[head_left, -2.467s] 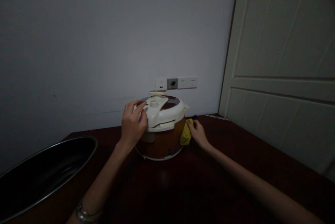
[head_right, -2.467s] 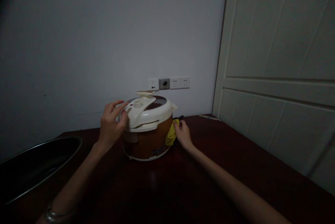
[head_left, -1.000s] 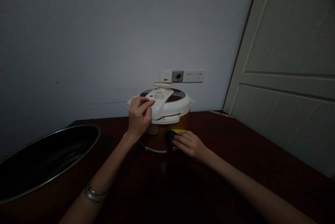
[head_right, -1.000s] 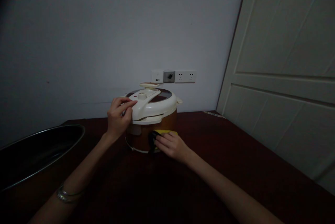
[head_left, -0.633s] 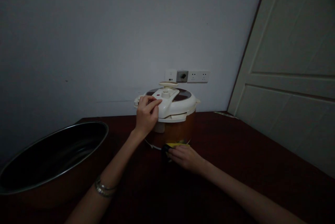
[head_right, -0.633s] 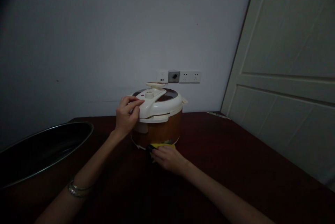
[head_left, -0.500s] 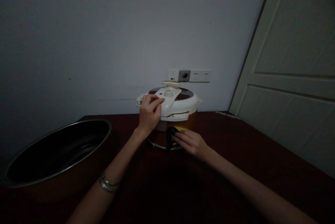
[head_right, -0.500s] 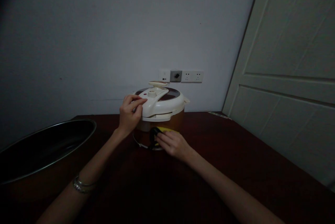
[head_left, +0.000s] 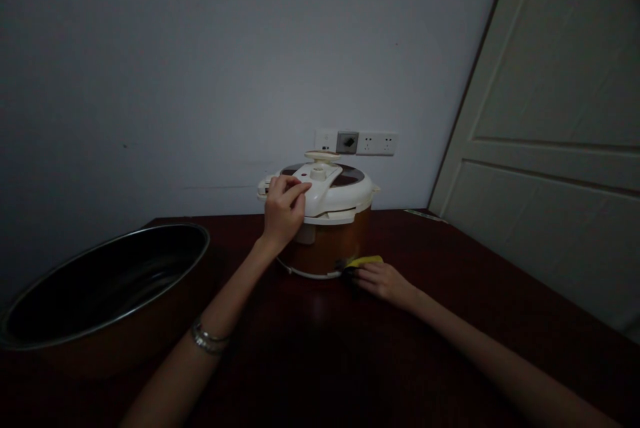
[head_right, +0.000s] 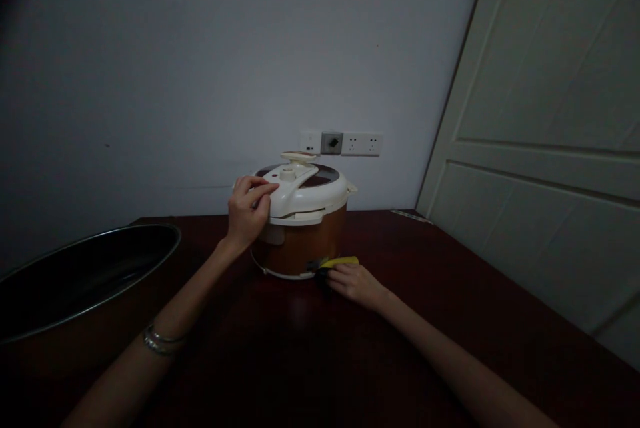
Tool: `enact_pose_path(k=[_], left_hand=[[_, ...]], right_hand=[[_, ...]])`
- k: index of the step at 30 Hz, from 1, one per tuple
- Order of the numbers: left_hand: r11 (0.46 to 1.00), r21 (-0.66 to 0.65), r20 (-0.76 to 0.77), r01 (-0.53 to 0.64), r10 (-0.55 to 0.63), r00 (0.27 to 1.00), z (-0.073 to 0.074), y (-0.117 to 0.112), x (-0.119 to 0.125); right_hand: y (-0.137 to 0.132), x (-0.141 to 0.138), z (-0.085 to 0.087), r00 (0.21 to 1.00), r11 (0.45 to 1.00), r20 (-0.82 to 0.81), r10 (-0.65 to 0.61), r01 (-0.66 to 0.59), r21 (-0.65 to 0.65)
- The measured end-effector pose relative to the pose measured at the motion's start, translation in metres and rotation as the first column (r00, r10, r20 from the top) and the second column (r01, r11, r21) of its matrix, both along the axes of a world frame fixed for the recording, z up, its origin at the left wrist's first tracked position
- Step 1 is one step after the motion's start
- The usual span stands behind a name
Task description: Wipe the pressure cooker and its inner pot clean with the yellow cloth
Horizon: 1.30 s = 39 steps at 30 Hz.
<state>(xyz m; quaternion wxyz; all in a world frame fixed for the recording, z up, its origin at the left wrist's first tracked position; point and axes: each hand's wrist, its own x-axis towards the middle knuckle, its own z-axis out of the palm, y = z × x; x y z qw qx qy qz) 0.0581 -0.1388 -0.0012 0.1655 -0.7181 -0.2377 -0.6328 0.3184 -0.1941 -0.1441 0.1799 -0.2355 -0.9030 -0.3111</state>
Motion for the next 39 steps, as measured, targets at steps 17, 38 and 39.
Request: enact_pose_path(k=[17,38,39], left_hand=[[0.802,-0.356,-0.008,0.480,-0.516,0.856,-0.023,-0.098,0.024],[0.825,-0.563,0.375,0.052,0.199,0.905,-0.081,-0.009,-0.086],[0.867,-0.497,0.382,0.032,0.186,0.905,-0.073,-0.002,-0.080]], right_hand=[[-0.089,-0.059,0.082,0.625,0.949,-0.777,-0.071,-0.197,-0.245],[-0.058,-0.012,0.034,0.378,0.763,-0.800,-0.467,-0.284,-0.580],[-0.058,-0.011,0.033,0.376,0.768,-0.798,-0.471,-0.269,-0.581]])
